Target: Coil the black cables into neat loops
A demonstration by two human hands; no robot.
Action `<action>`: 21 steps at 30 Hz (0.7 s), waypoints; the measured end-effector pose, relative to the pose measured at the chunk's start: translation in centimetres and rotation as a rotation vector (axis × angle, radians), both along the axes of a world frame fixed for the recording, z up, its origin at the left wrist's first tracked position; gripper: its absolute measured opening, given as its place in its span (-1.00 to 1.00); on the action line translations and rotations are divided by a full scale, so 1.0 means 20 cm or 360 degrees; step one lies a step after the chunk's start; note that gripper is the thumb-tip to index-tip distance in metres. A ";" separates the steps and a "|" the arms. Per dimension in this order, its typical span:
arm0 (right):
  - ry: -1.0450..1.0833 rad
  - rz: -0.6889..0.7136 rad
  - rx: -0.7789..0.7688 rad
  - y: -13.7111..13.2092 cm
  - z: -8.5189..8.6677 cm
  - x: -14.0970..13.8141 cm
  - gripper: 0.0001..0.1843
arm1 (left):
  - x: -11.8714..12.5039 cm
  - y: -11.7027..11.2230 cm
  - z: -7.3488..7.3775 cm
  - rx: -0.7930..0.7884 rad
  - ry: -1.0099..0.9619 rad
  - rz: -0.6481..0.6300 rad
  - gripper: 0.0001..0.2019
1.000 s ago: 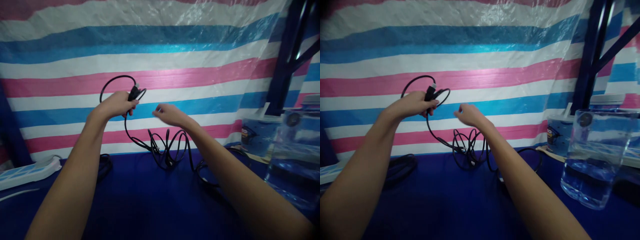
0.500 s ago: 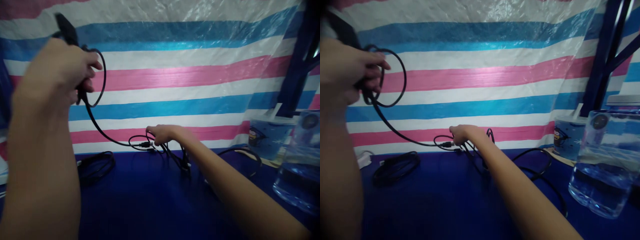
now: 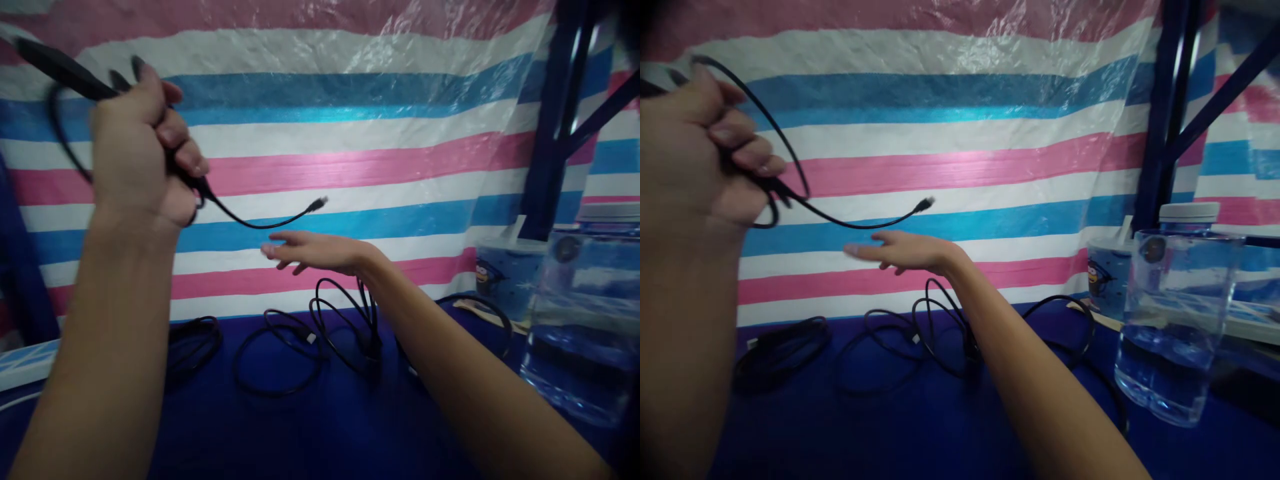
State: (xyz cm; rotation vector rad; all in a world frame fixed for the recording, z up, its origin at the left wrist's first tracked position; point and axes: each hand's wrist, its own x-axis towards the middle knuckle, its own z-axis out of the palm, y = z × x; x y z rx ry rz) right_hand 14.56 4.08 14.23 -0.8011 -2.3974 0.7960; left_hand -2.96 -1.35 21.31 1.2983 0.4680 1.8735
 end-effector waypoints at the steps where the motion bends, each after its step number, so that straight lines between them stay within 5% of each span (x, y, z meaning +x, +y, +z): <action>1: 0.0290 0.0034 -0.0105 0.01 0.00 -0.01 -0.24 | 0.05 0.00 -0.01 0.0204 0.0000 -0.0051 -0.62; 3: 0.0795 0.0035 -0.0290 0.03 0.01 -0.01 -0.35 | 0.13 0.00 -0.04 0.0438 0.0067 -0.0229 -0.61; 6: 0.1386 -0.0152 -0.0387 0.07 0.04 0.01 -0.68 | 0.18 0.01 -0.06 0.0285 0.0206 -0.0610 -0.58; 8: 0.1646 -0.0356 -0.0335 0.09 0.06 0.04 -0.83 | 0.18 0.02 -0.08 0.0142 0.0286 -0.0779 -0.58; 10: 0.1731 -0.0577 -0.0043 0.10 0.08 0.08 -0.75 | 0.18 0.05 -0.08 -0.0047 0.0379 -0.0842 -0.62; 15: 0.0887 -0.0708 0.1375 0.10 0.08 0.15 -0.51 | 0.16 0.13 -0.10 -0.0325 0.0691 -0.0750 -0.74; 18: 0.0389 -0.0462 0.1621 0.09 0.08 0.15 -0.32 | 0.15 0.16 -0.12 -0.0363 0.0932 -0.0805 -0.70; 21: 0.0321 -0.0216 0.1572 0.07 0.08 0.12 -0.28 | 0.13 0.17 -0.15 -0.0373 0.1202 -0.1085 -0.66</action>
